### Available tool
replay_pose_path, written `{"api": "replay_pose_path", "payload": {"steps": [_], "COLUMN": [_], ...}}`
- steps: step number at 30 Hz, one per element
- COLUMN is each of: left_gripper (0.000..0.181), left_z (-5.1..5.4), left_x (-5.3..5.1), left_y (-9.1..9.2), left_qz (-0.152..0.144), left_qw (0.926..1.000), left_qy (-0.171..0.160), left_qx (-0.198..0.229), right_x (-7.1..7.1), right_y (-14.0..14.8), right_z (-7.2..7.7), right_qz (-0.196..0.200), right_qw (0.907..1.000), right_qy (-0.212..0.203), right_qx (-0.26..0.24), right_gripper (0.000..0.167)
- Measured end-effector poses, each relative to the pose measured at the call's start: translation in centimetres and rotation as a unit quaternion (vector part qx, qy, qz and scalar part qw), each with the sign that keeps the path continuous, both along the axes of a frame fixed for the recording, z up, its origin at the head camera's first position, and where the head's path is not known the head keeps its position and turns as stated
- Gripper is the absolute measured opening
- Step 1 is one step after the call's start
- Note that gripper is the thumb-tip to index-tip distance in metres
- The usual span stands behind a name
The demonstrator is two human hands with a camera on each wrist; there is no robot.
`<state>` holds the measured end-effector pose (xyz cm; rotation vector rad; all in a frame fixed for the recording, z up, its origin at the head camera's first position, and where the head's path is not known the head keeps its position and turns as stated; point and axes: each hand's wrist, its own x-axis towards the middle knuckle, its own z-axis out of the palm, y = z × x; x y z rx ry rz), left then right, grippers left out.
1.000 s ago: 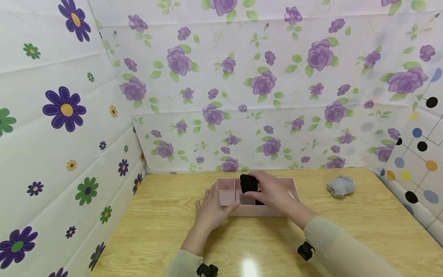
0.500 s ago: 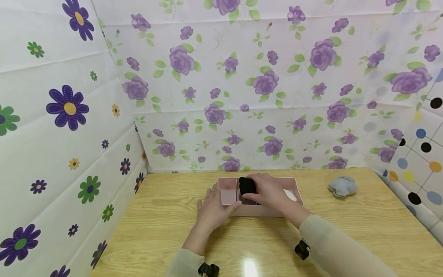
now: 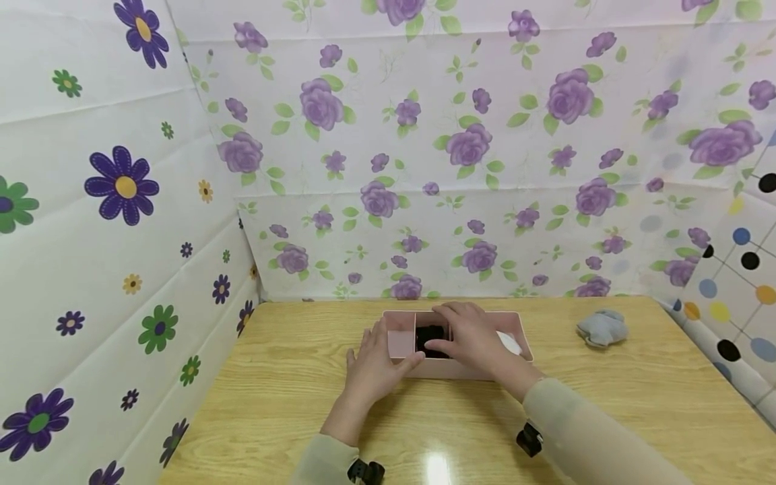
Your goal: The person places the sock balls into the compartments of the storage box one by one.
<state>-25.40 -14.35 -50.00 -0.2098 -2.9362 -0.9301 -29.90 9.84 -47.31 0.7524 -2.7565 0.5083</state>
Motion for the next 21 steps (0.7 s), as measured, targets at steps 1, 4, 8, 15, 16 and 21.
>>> {"api": "replay_pose_path", "payload": {"steps": [1,4,8,15,16,21], "left_gripper": [0.119,0.119,0.120,0.120,0.120,0.122], "left_z": [0.0,0.0,0.0,0.1,0.1,-0.1], "left_x": [0.0,-0.1,-0.1,-0.1,-0.1,-0.1], "left_y": [0.0,0.0,0.1,0.1,0.1,0.1], "left_qz": [0.000,0.000,0.002,0.001,0.001,0.003], "left_qw": [1.0000,1.0000,1.0000,0.9999,0.9999,0.9998], "left_qy": [0.001,0.002,0.000,-0.001,-0.002,-0.005], "left_qx": [-0.001,-0.002,0.000,0.010,0.012,0.017], "right_x": [0.1,0.1,0.2,0.6,0.7,0.9], "right_y": [0.1,0.4,1.0,2.2,2.4,3.4], "right_z": [0.1,0.2,0.4,1.0,1.1,1.3], "right_qz": [-0.001,-0.002,-0.004,-0.040,-0.047,-0.051], "right_qw": [1.0000,1.0000,1.0000,0.9990,0.9987,0.9985], "right_qy": [0.002,0.002,-0.007,-0.005,-0.001,0.020], "right_qx": [0.001,0.000,-0.003,0.018,0.021,0.000], "right_gripper": [0.078,0.079,0.080,0.081,0.082,0.080]}}
